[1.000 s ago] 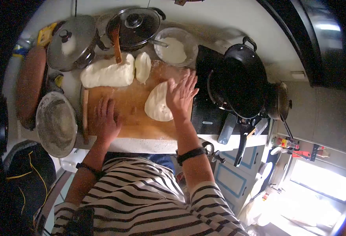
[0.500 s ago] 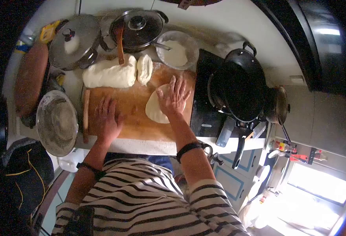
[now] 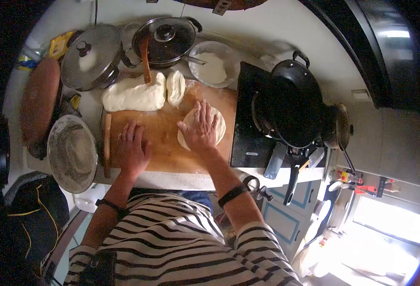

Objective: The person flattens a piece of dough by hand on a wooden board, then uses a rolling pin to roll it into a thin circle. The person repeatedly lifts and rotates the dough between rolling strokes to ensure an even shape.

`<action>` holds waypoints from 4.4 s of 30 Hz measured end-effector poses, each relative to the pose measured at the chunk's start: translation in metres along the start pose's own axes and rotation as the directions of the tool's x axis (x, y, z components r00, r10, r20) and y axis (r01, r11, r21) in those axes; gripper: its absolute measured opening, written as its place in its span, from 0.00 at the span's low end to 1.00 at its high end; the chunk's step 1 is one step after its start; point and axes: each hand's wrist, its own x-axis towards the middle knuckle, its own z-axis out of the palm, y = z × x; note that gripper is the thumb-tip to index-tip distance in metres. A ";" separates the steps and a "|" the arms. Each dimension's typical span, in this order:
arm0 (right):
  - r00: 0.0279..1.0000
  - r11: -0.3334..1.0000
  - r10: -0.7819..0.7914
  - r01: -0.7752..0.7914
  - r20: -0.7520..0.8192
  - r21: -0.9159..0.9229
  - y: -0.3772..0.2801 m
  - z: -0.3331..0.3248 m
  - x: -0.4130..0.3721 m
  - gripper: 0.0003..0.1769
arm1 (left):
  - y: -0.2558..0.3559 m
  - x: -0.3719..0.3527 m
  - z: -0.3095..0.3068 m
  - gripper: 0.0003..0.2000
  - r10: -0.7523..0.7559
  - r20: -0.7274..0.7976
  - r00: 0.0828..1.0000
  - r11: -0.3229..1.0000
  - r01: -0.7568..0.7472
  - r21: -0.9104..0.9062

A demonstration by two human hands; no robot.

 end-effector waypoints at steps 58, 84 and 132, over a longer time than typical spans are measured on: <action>0.973 0.539 0.200 -0.206 0.114 0.817 0.022 -0.134 -0.125 0.15 | 0.082 0.080 -0.064 0.07 0.481 0.486 0.730 0.765 -0.079 -0.639; 0.963 0.980 -0.190 0.175 -0.191 -0.092 0.004 0.026 -0.086 0.44 | 0.047 0.005 0.018 0.33 0.448 0.294 0.845 0.891 -0.449 -0.067; 0.979 0.985 -0.173 0.173 -0.108 -0.012 -0.005 0.024 -0.058 0.47 | -0.014 -0.006 -0.008 0.26 0.199 0.000 0.980 0.977 -0.198 -0.074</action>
